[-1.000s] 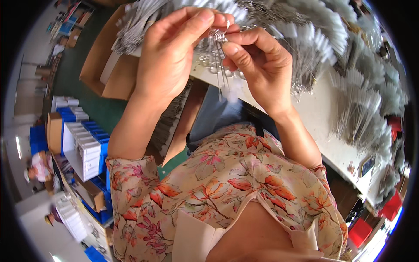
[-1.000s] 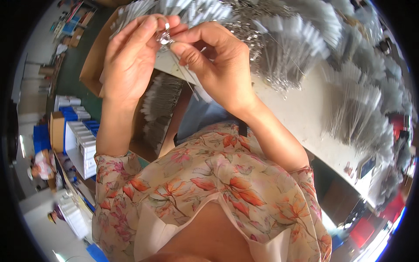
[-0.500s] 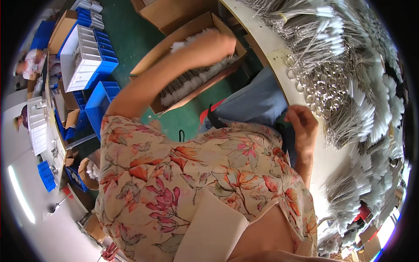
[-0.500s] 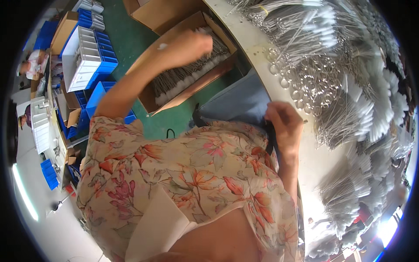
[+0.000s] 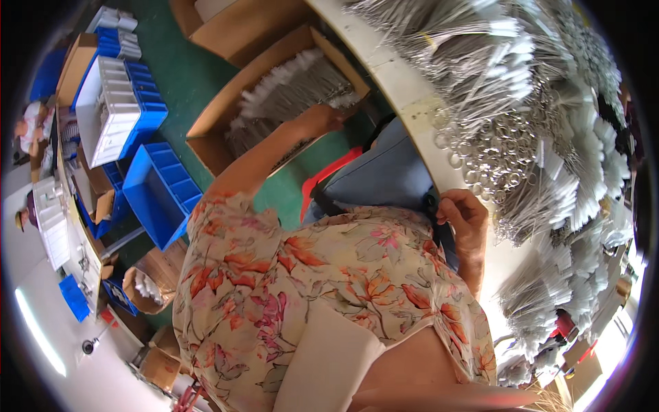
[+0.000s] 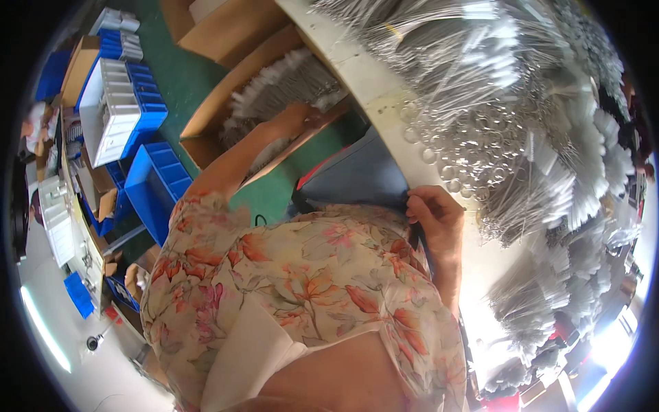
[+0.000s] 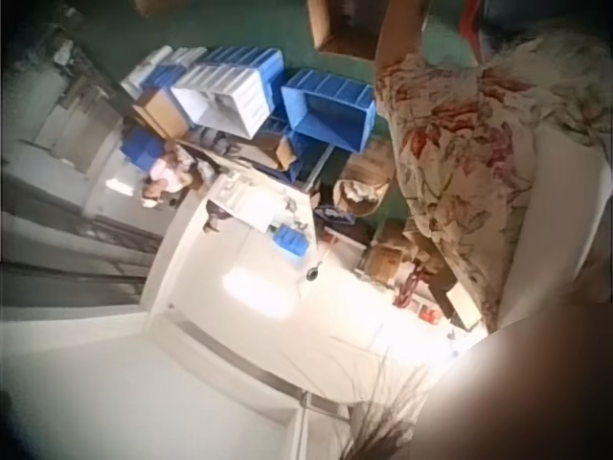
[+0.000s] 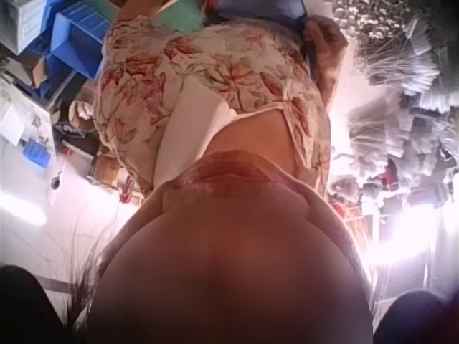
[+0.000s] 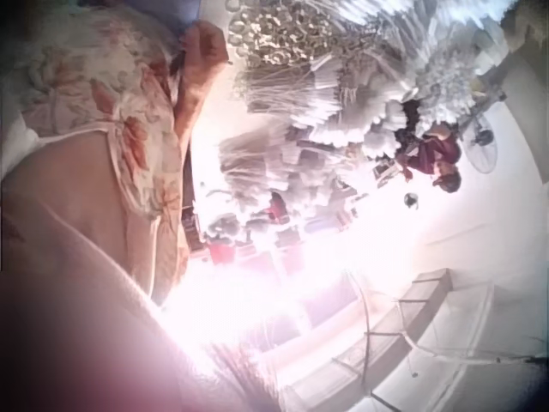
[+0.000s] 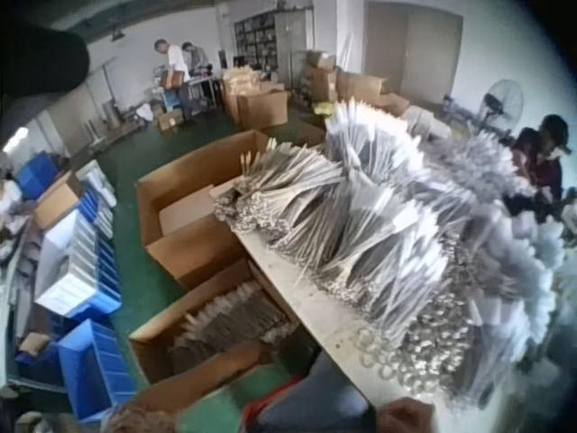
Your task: Assembling small brush heads onto metal rings at a factory workstation.
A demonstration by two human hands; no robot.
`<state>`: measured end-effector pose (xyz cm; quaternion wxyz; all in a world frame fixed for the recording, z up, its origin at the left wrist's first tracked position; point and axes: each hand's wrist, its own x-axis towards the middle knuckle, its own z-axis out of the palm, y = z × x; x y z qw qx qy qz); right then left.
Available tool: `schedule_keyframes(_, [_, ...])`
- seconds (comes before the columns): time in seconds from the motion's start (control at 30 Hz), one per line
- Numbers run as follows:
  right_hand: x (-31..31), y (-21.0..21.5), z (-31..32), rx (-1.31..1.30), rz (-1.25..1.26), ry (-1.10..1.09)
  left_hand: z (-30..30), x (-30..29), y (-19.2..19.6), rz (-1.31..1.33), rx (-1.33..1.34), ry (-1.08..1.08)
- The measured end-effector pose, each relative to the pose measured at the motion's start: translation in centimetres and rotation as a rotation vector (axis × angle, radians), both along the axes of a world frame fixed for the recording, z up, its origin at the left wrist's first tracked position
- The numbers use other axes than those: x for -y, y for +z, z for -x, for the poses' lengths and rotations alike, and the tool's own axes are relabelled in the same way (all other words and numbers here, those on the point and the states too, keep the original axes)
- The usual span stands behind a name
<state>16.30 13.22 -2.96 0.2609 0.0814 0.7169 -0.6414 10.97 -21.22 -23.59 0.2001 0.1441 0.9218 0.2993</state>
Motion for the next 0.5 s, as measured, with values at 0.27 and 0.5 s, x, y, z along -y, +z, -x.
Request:
schedule_keyframes(0.27, [-6.0, 4.0, 3.5, -0.182, 0.091, 0.140, 9.6, -6.8, 28.3, -0.446, 0.701, -0.467])
schedule_keyframes(0.5, [-15.2, 10.7, 6.5, -0.363, -0.064, -0.172, 29.2, -18.3, 35.8, -0.390, 0.094, -0.304])
